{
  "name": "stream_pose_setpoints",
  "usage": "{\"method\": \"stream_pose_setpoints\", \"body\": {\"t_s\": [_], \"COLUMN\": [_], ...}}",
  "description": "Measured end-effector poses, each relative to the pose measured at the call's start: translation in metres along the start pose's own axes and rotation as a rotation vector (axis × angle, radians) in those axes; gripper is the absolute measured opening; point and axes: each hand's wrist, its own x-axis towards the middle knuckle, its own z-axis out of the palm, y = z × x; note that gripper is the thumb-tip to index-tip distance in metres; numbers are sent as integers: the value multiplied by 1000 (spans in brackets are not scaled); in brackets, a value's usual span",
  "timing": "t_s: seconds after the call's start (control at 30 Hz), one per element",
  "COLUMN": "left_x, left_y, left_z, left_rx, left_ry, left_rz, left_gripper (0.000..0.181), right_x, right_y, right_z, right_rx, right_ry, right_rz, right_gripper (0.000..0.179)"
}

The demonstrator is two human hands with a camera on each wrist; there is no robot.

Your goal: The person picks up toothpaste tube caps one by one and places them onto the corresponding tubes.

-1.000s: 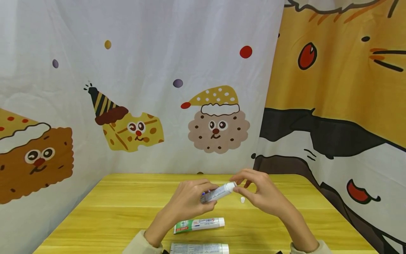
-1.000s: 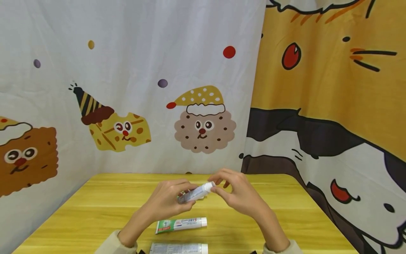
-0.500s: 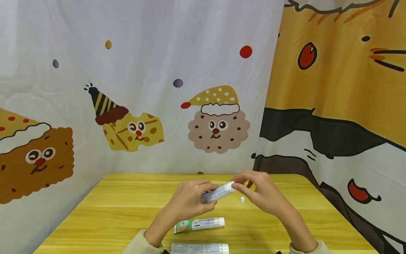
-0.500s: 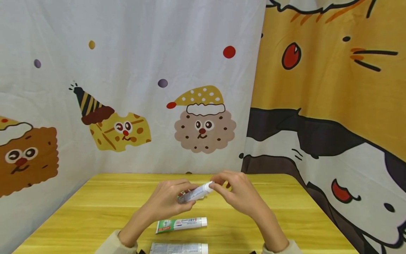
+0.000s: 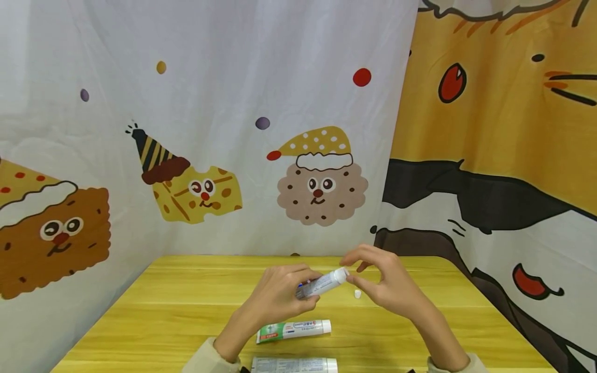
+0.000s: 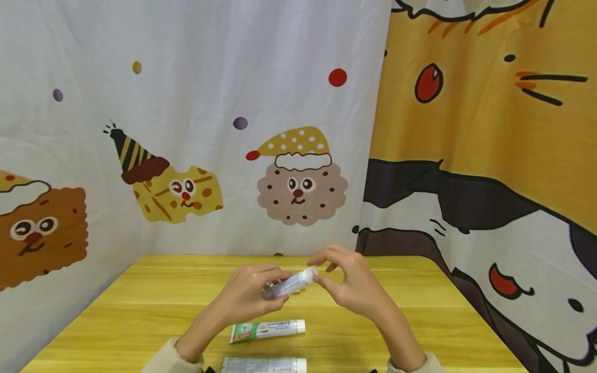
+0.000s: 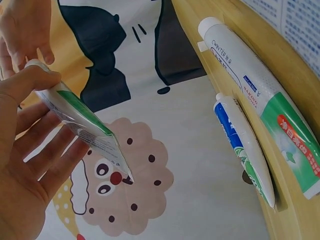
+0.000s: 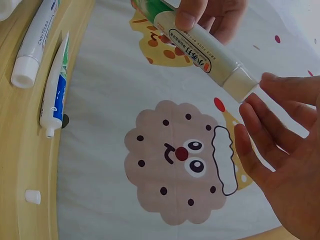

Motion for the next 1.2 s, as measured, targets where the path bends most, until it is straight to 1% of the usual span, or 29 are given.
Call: {"method": "stream_pose_setpoints", "body": {"t_s": [0.07,0.2,0.3,0.67,0.77,0.87,0.97,1.03,1.2], "left_x": [0,0,-1,0,0,0,-1,-1,-1], "left_y": [0,0,0,0,0,0,0,0,-1], "left_z": [0,0,0,-1,-1,-1,-1,-1,-1], "left_rx": [1,5,1,-9,-11,-10,-9,-9,-11], "left_ry": [1,2,0,8,11,14,12,9,-1], "left_rz": [0,0,1,3,6,8,5,2,-6], "left_gripper": [33,33,33,32,32,32,32,32,33], "right_x": [0,0,-1,-1,0,0,-1,-1,-1], "right_y": [0,-1,0,2,1,1,0,1,3], "right_z": [0,0,1,2,2,2,2,1,1], "right_rx": [7,5,1,-45,-64,-80,-75,-68,-39], "right_ry": [-13,-31,-33,-36,-36,-31,-26,-23,-35], "right_rz": [-16,-19,-20,14,45,96,128,118,40], "right_gripper": [30,37,38,20,13,7,11,16,27]}}
